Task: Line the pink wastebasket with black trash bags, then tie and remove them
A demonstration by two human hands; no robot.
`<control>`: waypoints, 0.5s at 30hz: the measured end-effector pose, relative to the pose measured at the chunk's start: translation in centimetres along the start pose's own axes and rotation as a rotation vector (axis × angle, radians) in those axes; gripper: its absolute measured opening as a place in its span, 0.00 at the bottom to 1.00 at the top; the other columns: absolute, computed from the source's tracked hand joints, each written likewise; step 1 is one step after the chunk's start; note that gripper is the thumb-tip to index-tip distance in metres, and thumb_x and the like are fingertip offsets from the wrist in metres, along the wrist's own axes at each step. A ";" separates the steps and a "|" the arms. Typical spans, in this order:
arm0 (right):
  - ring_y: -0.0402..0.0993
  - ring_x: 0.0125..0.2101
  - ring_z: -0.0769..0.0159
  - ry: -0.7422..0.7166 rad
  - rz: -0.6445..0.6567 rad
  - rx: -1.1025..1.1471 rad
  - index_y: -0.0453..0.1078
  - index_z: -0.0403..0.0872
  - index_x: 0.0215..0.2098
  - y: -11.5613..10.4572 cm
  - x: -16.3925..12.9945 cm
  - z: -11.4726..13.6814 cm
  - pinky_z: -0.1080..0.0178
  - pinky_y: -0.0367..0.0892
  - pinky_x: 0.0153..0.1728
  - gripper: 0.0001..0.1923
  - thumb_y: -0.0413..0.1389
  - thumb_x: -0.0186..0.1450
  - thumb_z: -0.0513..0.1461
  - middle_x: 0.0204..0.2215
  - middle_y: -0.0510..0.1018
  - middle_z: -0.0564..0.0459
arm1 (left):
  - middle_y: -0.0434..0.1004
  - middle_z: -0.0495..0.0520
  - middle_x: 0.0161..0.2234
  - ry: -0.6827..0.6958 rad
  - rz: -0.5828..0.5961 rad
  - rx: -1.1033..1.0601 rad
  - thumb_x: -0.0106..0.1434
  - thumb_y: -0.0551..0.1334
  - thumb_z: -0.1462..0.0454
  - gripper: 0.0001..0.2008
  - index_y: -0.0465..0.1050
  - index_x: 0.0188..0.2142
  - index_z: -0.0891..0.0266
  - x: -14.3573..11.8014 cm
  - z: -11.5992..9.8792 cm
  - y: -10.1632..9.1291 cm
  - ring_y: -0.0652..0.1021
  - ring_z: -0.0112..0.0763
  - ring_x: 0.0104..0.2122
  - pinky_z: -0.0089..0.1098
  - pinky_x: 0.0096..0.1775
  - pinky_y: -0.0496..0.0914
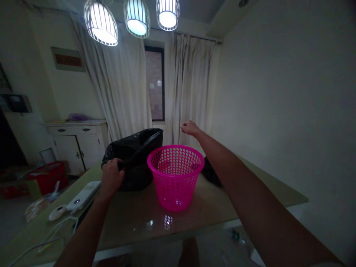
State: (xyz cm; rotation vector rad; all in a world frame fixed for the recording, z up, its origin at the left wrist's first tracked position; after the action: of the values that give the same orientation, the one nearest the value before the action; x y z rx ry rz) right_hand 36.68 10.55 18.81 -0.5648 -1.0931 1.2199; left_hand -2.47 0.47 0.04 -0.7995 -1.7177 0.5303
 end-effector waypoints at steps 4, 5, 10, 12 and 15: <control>0.79 0.61 0.47 0.235 0.001 -0.213 0.78 0.38 0.60 -1.7 -2.6 -9.8 0.53 0.71 0.61 0.19 0.55 0.76 0.38 0.61 0.79 0.28 | 0.81 0.75 0.45 -0.083 0.103 -0.001 0.69 0.55 0.54 0.22 0.74 0.50 0.69 -0.9 0.5 0.3 0.82 0.64 0.47 0.53 0.51 0.74; 0.77 0.63 0.44 0.278 0.030 -0.252 0.77 0.37 0.62 -1.7 -3.6 -12.1 0.50 0.71 0.62 0.21 0.57 0.75 0.38 0.62 0.78 0.27 | 0.81 0.77 0.47 -0.112 0.113 0.018 0.69 0.55 0.53 0.24 0.73 0.52 0.71 -1.2 0.2 0.2 0.81 0.67 0.49 0.55 0.52 0.74; 0.78 0.62 0.43 0.374 0.303 -0.302 0.75 0.41 0.66 0.9 -10.2 -20.2 0.52 0.74 0.61 0.45 0.78 0.52 0.42 0.63 0.78 0.33 | 0.76 0.77 0.61 0.074 -0.142 -0.124 0.68 0.56 0.62 0.25 0.70 0.62 0.73 -2.5 -5.9 -2.0 0.74 0.63 0.63 0.57 0.65 0.64; 0.77 0.63 0.42 0.391 0.329 -0.305 0.74 0.43 0.67 2.4 -12.5 -21.9 0.52 0.73 0.61 0.51 0.79 0.45 0.36 0.64 0.78 0.34 | 0.78 0.68 0.61 0.211 -0.235 -0.278 0.74 0.54 0.60 0.20 0.71 0.61 0.64 -3.3 -9.6 -3.3 0.76 0.56 0.62 0.55 0.65 0.63; 0.79 0.61 0.43 0.404 0.266 -0.294 0.81 0.41 0.57 3.7 -14.7 -23.1 0.53 0.73 0.60 0.30 0.69 0.55 0.29 0.59 0.82 0.34 | 0.83 0.58 0.53 0.547 -0.037 -0.454 0.81 0.50 0.59 0.16 0.74 0.55 0.57 -4.7 -14.5 -4.5 0.79 0.45 0.56 0.50 0.63 0.61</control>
State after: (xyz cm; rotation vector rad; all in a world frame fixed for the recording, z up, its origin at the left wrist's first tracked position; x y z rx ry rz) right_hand 56.11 2.39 0.92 -1.1595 -0.8709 1.1100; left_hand 11.07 -6.73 4.23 -1.1102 -1.3423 -0.1180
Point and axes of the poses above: each hand's wrist, its own x-axis towards the middle knuckle, its own y-axis out of the palm, z = x × y, the point moved 2 cm from there along x, towards the middle knuckle
